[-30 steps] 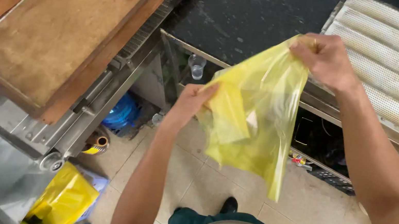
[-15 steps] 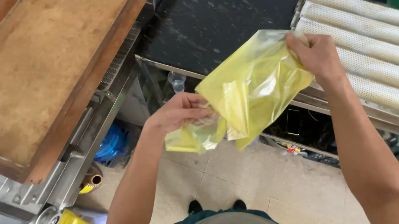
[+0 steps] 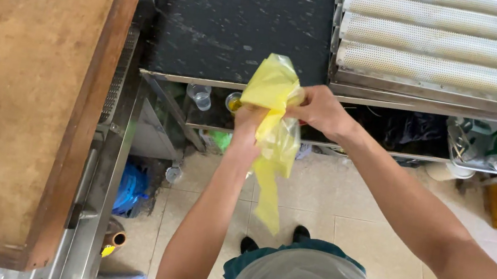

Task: The person moves metal trays of bread rolls from a rack to a counter, places the rolls into a large yellow plastic bag by hand, and then stores the filled bag inside a freezer.

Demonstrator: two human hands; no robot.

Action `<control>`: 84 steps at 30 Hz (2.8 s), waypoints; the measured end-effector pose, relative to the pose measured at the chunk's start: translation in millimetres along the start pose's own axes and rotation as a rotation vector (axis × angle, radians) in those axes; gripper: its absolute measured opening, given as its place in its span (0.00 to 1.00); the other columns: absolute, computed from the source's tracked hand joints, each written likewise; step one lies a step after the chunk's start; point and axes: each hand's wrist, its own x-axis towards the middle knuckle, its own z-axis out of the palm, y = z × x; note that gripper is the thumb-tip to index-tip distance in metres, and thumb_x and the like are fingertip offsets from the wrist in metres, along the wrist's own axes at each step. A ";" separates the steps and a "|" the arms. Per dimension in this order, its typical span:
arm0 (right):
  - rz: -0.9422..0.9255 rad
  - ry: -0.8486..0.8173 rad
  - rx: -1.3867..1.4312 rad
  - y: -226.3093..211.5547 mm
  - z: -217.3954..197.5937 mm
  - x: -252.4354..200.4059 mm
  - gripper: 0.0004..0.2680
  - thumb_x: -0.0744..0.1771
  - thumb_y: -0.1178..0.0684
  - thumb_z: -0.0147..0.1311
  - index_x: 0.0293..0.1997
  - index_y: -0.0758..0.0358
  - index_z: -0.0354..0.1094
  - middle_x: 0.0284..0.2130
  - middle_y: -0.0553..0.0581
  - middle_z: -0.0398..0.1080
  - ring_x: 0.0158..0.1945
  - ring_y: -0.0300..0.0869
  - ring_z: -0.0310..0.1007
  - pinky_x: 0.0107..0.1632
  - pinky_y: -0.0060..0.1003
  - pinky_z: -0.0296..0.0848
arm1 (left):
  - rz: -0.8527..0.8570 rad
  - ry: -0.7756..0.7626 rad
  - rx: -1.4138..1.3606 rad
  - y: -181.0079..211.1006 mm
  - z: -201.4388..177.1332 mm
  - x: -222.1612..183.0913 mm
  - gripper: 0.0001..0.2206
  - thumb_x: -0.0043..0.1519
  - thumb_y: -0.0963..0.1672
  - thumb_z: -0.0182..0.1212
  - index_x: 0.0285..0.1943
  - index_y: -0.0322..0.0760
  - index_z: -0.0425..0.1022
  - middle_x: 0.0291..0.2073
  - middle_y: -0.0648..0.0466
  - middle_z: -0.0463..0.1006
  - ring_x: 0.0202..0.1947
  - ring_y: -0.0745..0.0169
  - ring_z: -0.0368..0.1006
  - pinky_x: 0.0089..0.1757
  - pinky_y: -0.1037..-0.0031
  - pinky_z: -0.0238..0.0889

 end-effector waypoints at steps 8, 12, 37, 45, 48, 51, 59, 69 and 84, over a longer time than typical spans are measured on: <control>-0.111 0.391 -0.241 21.5 -106.3 -38.8 0.09 0.66 0.55 0.68 0.33 0.65 0.69 0.22 0.44 0.62 0.25 0.29 0.54 0.26 0.28 0.53 | 0.115 -0.004 -0.195 139.7 -149.1 6.1 0.08 0.63 0.40 0.66 0.51 0.36 0.80 0.29 0.57 0.76 0.26 0.67 0.71 0.27 0.78 0.66; -0.162 0.545 -0.148 62.3 -155.3 -50.4 0.06 0.65 0.57 0.67 0.37 0.63 0.71 0.25 0.43 0.66 0.28 0.26 0.59 0.29 0.24 0.58 | 0.145 0.258 -0.118 235.4 -119.7 -58.8 0.07 0.61 0.42 0.58 0.46 0.38 0.75 0.30 0.58 0.80 0.26 0.69 0.76 0.32 0.77 0.73; -0.349 0.484 0.505 -84.0 -15.2 58.5 0.07 0.71 0.56 0.53 0.49 0.68 0.76 0.36 0.59 0.76 0.35 0.41 0.78 0.41 0.40 0.81 | 0.879 0.412 1.658 118.0 -40.4 -141.6 0.50 0.57 0.57 0.70 0.84 0.48 0.39 0.73 0.37 0.57 0.69 0.39 0.60 0.62 0.50 0.57; -0.209 0.402 1.006 -65.7 -48.6 44.2 0.11 0.69 0.55 0.45 0.55 0.68 0.70 0.42 0.62 0.76 0.45 0.50 0.80 0.52 0.49 0.83 | 0.226 0.020 1.002 25.3 -93.4 -125.6 0.56 0.51 0.51 0.74 0.80 0.37 0.31 0.47 0.43 0.80 0.43 0.57 0.77 0.44 0.67 0.69; -0.290 0.344 0.919 -48.1 -92.0 24.8 0.15 0.68 0.55 0.47 0.63 0.66 0.67 0.44 0.62 0.76 0.47 0.49 0.79 0.54 0.48 0.81 | 0.099 0.059 0.732 24.6 -151.0 -92.9 0.19 0.58 0.42 0.72 0.56 0.21 0.80 0.39 0.49 0.82 0.37 0.65 0.75 0.38 0.73 0.66; -0.352 0.256 0.442 -21.5 -146.4 -20.3 0.26 0.68 0.56 0.62 0.75 0.65 0.53 0.56 0.61 0.69 0.59 0.50 0.72 0.65 0.48 0.73 | 0.174 -0.119 0.264 111.9 -48.8 -151.2 0.08 0.61 0.38 0.63 0.48 0.32 0.76 0.44 0.51 0.81 0.45 0.62 0.79 0.52 0.65 0.75; -0.028 0.529 -0.628 107.1 -359.5 -118.5 0.32 0.66 0.33 0.58 0.77 0.55 0.52 0.65 0.63 0.67 0.69 0.53 0.65 0.67 0.48 0.66 | 0.270 -0.248 0.501 102.9 146.0 -170.5 0.34 0.67 0.39 0.57 0.85 0.45 0.53 0.49 0.45 0.77 0.42 0.56 0.77 0.34 0.63 0.74; -0.015 0.709 -1.070 288.1 -634.8 -215.8 0.31 0.66 0.30 0.64 0.69 0.66 0.64 0.65 0.74 0.63 0.68 0.66 0.57 0.67 0.59 0.57 | -0.192 -0.407 0.112 60.8 188.8 -131.6 0.25 0.79 0.53 0.44 0.62 0.21 0.66 0.31 0.41 0.75 0.29 0.53 0.74 0.28 0.69 0.66; -0.004 0.365 -0.907 256.2 -675.8 -160.9 0.34 0.59 0.28 0.65 0.65 0.65 0.67 0.73 0.64 0.52 0.75 0.61 0.47 0.71 0.54 0.54 | 0.282 -0.074 0.262 -11.5 276.3 -181.7 0.09 0.73 0.45 0.47 0.52 0.32 0.61 0.32 0.51 0.67 0.39 0.57 0.69 0.46 0.64 0.68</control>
